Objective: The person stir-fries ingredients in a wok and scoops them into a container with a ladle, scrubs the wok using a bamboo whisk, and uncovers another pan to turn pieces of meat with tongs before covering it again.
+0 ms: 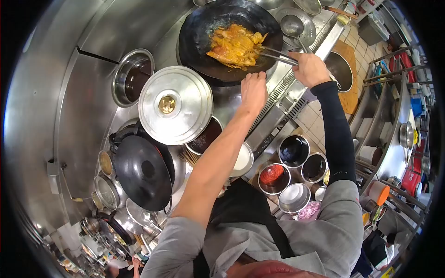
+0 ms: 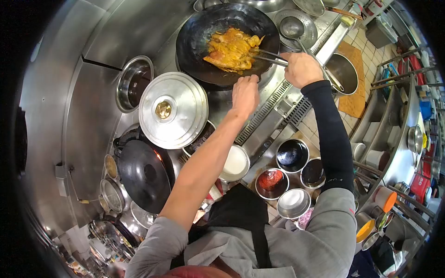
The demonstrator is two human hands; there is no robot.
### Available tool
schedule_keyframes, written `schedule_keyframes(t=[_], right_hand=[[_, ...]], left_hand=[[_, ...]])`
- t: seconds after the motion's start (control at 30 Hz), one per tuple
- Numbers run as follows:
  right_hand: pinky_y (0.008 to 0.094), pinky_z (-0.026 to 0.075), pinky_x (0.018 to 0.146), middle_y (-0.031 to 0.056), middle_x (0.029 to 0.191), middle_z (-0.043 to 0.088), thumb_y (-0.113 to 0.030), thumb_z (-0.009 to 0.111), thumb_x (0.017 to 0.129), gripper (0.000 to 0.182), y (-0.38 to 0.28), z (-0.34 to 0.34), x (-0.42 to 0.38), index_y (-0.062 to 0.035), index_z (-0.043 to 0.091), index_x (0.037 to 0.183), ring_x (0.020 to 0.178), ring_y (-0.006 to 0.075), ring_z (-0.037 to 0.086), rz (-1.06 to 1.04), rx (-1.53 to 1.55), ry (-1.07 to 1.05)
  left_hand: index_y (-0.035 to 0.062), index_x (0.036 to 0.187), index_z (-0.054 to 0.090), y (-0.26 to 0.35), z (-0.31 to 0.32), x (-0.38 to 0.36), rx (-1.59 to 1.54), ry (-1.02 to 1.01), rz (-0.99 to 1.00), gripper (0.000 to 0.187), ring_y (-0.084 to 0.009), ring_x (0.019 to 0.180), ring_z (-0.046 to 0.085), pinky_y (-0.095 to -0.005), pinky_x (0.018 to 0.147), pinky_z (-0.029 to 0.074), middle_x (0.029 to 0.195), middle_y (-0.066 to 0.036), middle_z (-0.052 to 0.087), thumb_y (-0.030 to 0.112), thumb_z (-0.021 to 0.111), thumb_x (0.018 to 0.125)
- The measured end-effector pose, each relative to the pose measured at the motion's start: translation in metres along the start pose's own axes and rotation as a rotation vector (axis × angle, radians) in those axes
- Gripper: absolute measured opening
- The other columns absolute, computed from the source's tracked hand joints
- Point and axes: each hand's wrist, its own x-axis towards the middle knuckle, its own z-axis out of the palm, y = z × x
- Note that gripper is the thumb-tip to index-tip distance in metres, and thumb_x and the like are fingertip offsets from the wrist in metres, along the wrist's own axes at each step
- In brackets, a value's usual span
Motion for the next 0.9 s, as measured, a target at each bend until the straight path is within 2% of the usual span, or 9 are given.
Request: schedule_keyframes(t=[0.07, 0.17, 0.2, 0.3, 0.33, 0.47, 0.6, 0.83, 0.9], right_hand=[[0.05, 0.057, 0.085, 0.0256, 0.093, 0.073, -0.01, 0.067, 0.08, 0.045, -0.002, -0.004, -0.003, -0.0096, 0.072, 0.125, 0.091, 0.0417, 0.071, -0.065, 0.036, -0.019], [0.0498, 0.057, 0.082, 0.0246, 0.091, 0.072, -0.01, 0.065, 0.077, 0.047, -0.005, 0.012, 0.002, -0.0089, 0.073, 0.124, 0.09, 0.0406, 0.07, -0.227, -0.035, -0.006], [0.0488, 0.058, 0.083, 0.0211, 0.094, 0.075, -0.012, 0.064, 0.078, 0.036, -0.024, 0.0, 0.005, -0.0072, 0.076, 0.111, 0.09, 0.0391, 0.073, -0.215, -0.108, -0.096], [0.0489, 0.059, 0.077, 0.0206, 0.088, 0.074, -0.015, 0.064, 0.08, 0.022, -0.032, 0.016, 0.022, -0.0053, 0.078, 0.095, 0.086, 0.0386, 0.074, -0.338, -0.194, -0.138], [0.0484, 0.059, 0.073, 0.0185, 0.084, 0.075, -0.017, 0.064, 0.082, 0.017, -0.038, 0.024, 0.025, -0.0059, 0.077, 0.083, 0.083, 0.0371, 0.074, -0.34, -0.221, -0.044], [0.0466, 0.06, 0.073, 0.0159, 0.083, 0.075, -0.018, 0.062, 0.085, 0.019, -0.053, 0.034, 0.046, -0.0073, 0.078, 0.083, 0.082, 0.0354, 0.075, -0.311, -0.283, -0.076], [0.0474, 0.06, 0.074, 0.0164, 0.084, 0.075, -0.017, 0.062, 0.085, 0.018, -0.052, 0.045, 0.052, -0.0068, 0.078, 0.086, 0.083, 0.036, 0.075, -0.32, -0.274, -0.056], [0.0492, 0.06, 0.079, 0.0194, 0.088, 0.075, -0.015, 0.066, 0.081, 0.018, -0.046, -0.006, 0.026, -0.0052, 0.078, 0.09, 0.087, 0.0386, 0.074, -0.217, -0.209, -0.064], [0.0491, 0.06, 0.08, 0.0201, 0.089, 0.075, -0.015, 0.066, 0.081, 0.018, -0.031, -0.015, 0.032, -0.0048, 0.078, 0.09, 0.088, 0.0388, 0.074, -0.156, -0.202, -0.021]], left_hand=[[-0.0018, 0.108, 0.064, 0.005, -0.003, -0.021, -0.018, 0.194, 0.113, 0.019, -0.0434, 0.105, 0.063, -0.0518, 0.092, 0.051, 0.113, -0.025, 0.066, 0.001, 0.059, 0.089], [-0.002, 0.11, 0.064, 0.024, -0.02, -0.06, -0.198, 0.135, 0.061, 0.019, -0.0437, 0.109, 0.061, -0.0515, 0.095, 0.05, 0.118, -0.025, 0.062, 0.005, 0.061, 0.092], [-0.0024, 0.11, 0.064, 0.029, -0.027, -0.074, -0.235, 0.076, 0.02, 0.019, -0.044, 0.109, 0.062, -0.0514, 0.095, 0.05, 0.117, -0.025, 0.063, 0.005, 0.061, 0.092], [-0.0035, 0.11, 0.063, 0.027, -0.047, -0.103, -0.316, -0.069, -0.104, 0.019, -0.0445, 0.105, 0.064, -0.051, 0.094, 0.051, 0.112, -0.025, 0.065, 0.005, 0.061, 0.092], [-0.0037, 0.11, 0.063, 0.019, -0.05, -0.111, -0.324, -0.101, -0.148, 0.019, -0.0444, 0.102, 0.065, -0.0508, 0.092, 0.052, 0.111, -0.025, 0.066, 0.005, 0.062, 0.093], [-0.0031, 0.111, 0.062, -0.01, -0.083, -0.119, -0.237, -0.146, -0.225, 0.02, -0.0476, 0.104, 0.065, -0.0528, 0.091, 0.052, 0.114, -0.029, 0.066, 0.006, 0.059, 0.094], [-0.0018, 0.114, 0.064, -0.042, -0.102, -0.135, -0.195, -0.065, -0.29, 0.023, -0.0386, 0.091, 0.071, -0.0445, 0.081, 0.057, 0.109, -0.026, 0.07, 0.012, 0.064, 0.097], [-0.0041, 0.108, 0.064, -0.084, -0.189, -0.14, -0.199, 0.128, -0.55, 0.018, -0.0355, 0.081, 0.072, -0.0449, 0.074, 0.055, 0.1, -0.025, 0.071, 0.006, 0.066, 0.093], [-0.0036, 0.109, 0.064, -0.106, -0.21, -0.14, -0.083, 0.225, -0.476, 0.019, -0.0343, 0.082, 0.072, -0.0444, 0.074, 0.055, 0.1, -0.025, 0.07, 0.006, 0.067, 0.093]])
